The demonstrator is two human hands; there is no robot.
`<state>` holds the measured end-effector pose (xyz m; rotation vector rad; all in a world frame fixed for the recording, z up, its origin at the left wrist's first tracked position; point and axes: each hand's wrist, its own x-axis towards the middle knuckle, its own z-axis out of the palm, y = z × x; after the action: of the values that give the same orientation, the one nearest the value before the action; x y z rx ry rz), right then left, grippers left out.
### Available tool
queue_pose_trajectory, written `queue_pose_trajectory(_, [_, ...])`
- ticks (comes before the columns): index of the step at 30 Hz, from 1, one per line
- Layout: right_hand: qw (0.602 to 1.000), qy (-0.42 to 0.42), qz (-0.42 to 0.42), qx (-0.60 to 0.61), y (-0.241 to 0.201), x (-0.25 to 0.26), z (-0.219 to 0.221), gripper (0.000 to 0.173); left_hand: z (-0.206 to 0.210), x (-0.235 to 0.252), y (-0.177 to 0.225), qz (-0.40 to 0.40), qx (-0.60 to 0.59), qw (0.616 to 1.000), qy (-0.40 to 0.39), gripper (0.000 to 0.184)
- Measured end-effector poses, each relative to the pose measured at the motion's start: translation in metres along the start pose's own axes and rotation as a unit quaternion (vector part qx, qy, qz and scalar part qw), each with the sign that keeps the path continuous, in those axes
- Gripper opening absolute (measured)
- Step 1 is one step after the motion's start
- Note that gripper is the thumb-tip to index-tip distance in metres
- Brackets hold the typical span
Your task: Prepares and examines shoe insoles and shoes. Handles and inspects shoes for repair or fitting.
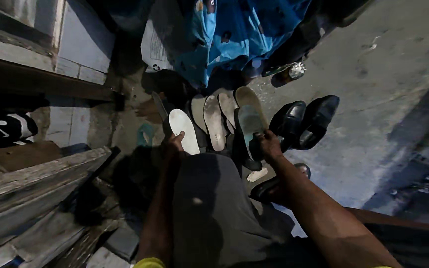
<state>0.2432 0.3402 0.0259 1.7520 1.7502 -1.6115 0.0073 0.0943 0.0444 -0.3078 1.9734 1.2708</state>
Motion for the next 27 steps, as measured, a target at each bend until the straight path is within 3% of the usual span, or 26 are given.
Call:
queue_pose_trajectory(2, [0.988, 0.046, -0.028, -0.147, -0.004, 0.009, 0.003, 0.061, 0.004, 0.005, -0.004, 0.003, -0.003, 1.000, 0.011, 0.051])
queue_pose_trajectory(4, [0.971, 0.054, -0.079, -0.220, -0.021, 0.011, 0.019, 0.064, 0.004, 0.010, -0.005, 0.008, 0.023, 1.000, 0.009, 0.055])
queue_pose_trajectory(7, [0.960, -0.040, -0.135, -0.244, -0.048, 0.006, 0.072, 0.062, 0.005, 0.007, 0.004, 0.004, 0.057, 0.998, 0.022, 0.060])
queue_pose_trajectory(11, [0.941, -0.095, -0.106, -0.307, -0.068, 0.011, 0.141, 0.092, 0.010, 0.006, -0.001, -0.017, 0.032, 0.996, 0.077, 0.059])
queue_pose_trajectory(13, [0.931, -0.083, -0.094, -0.342, -0.072, 0.020, 0.154, 0.095, 0.012, 0.005, -0.004, -0.023, 0.006, 0.996, 0.085, 0.056])
queue_pose_trajectory(17, [0.937, -0.128, -0.090, -0.313, -0.070, 0.034, 0.134, 0.073, 0.019, 0.004, 0.002, -0.067, -0.048, 0.993, 0.088, 0.046])
queue_pose_trajectory(22, [0.975, -0.202, -0.076, -0.051, -0.074, 0.034, 0.054, 0.044, 0.028, 0.014, -0.008, -0.080, -0.085, 0.992, 0.057, 0.045])
queue_pose_trajectory(27, [0.982, -0.183, -0.044, -0.019, -0.077, 0.007, 0.023, 0.041, 0.022, 0.011, -0.011, -0.061, -0.115, 0.990, 0.056, 0.044])
